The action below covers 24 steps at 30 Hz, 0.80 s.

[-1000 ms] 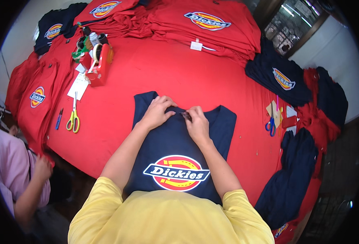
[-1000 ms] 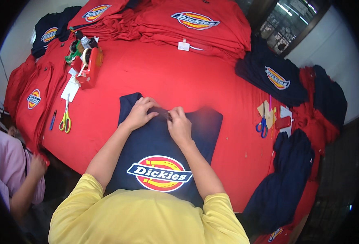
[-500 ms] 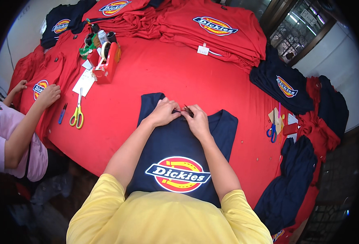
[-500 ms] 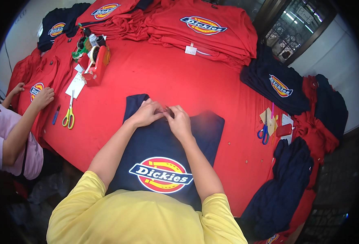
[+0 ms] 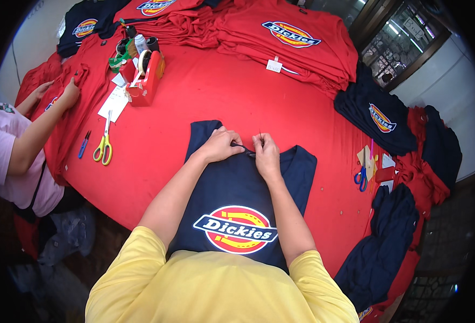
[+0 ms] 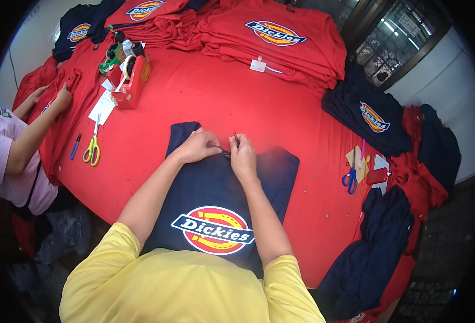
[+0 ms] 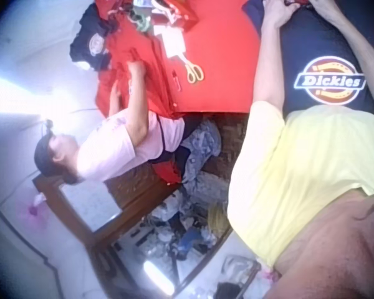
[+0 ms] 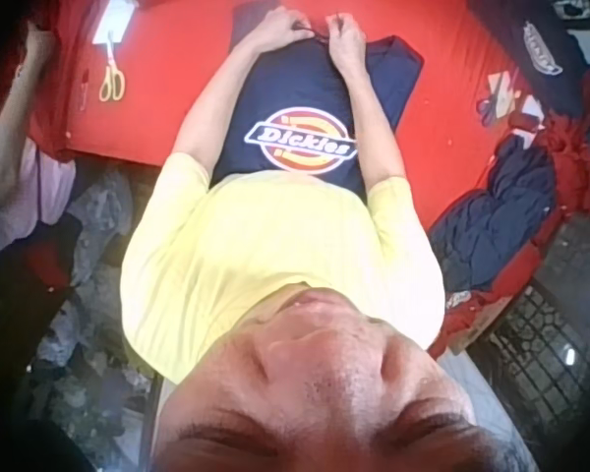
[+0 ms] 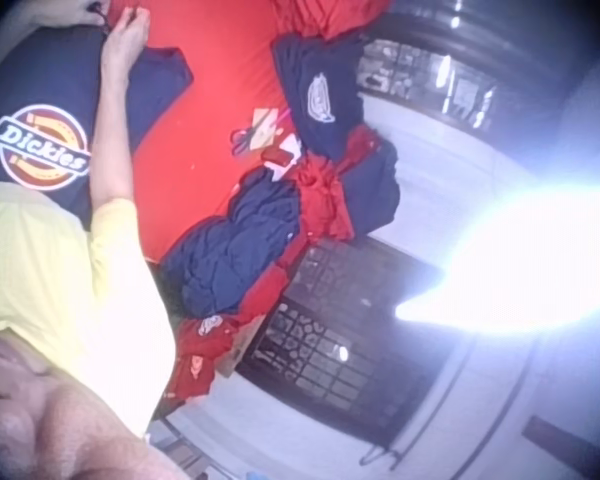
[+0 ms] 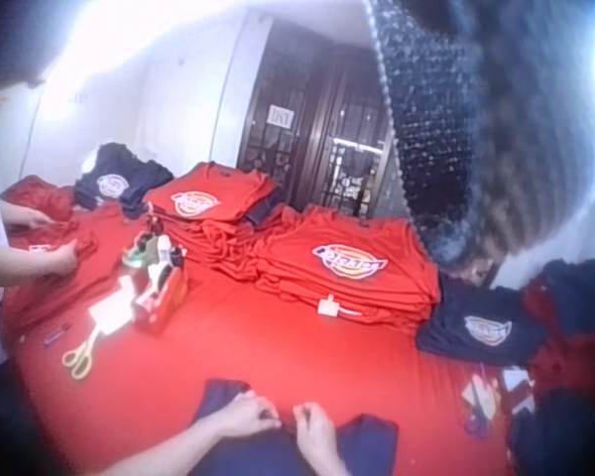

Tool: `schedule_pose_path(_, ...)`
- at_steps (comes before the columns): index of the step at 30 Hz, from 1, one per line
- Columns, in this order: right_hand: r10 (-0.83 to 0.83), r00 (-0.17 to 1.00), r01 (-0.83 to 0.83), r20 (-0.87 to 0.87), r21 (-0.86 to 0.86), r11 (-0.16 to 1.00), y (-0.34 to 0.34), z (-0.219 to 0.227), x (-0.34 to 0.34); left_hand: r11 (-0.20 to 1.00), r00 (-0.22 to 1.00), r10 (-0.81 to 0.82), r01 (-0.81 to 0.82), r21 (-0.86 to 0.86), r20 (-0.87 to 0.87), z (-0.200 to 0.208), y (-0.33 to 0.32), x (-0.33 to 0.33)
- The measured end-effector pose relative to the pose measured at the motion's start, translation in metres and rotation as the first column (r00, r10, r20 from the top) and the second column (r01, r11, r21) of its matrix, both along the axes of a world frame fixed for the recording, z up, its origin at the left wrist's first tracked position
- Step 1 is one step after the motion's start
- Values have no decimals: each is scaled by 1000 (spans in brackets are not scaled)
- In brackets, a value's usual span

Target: The person picks up dark navy shirts one at a time from a stack on a table, spreads them out to check the fabric and seams, and uses a small tool to scrape at or clean parts of the material.

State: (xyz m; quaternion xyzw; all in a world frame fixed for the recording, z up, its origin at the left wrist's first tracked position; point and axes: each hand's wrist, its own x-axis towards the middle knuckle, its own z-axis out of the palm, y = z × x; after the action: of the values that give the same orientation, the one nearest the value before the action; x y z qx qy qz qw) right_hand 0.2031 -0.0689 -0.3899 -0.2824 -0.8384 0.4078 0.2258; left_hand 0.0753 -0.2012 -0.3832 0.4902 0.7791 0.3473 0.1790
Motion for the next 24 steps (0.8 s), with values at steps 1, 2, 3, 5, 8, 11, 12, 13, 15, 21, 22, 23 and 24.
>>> schedule_pose_path(1,27,1000,-27,1,2,1000,-4,12,4,1000,1000,12,-12,-9,11,1,-3,-2)
schedule_pose_path(2,45,999,-45,1,7,999,-8,23,11,1000,1000,17,-17,-14,23,2,-4,-2)
schedule_pose_path(3,62,998,-63,5,12,998,-9,32,17,1000,999,21,-20,-19,36,2,-3,-1)
schedule_pose_path(5,162,981,-169,109,65,983,-6,38,26,999,999,35,-35,-26,26,3,-2,0)
schedule_pose_path(8,183,967,-221,178,221,950,-6,34,32,999,1000,17,-16,-38,18,3,1,0)
schedule_pose_path(11,167,962,-221,217,255,941,-13,34,29,999,1000,20,-19,-35,19,2,1,0)
schedule_pose_path(12,173,962,-226,211,260,939,-14,33,29,999,999,27,-27,-30,20,2,1,0)
schedule_pose_path(13,178,962,-230,205,266,936,-15,32,28,999,1000,24,-24,-27,12,3,1,0)
schedule_pose_path(15,170,967,-220,190,290,931,-16,28,28,1000,1000,18,-18,-18,2,1,1,0)
schedule_pose_path(21,151,975,-198,165,320,927,-22,29,27,1000,1000,25,-25,0,-16,-4,0,-2)
schedule_pose_path(22,153,976,-195,157,299,934,-23,30,29,1000,1000,21,-22,-10,-14,-5,0,-2)
schedule_pose_path(23,146,976,-190,162,298,936,-22,29,31,1000,1000,15,-15,-19,-12,-4,1,-1)
schedule_pose_path(24,139,976,-184,167,296,937,-21,27,33,1000,1000,8,-8,-29,-9,-3,2,-1)
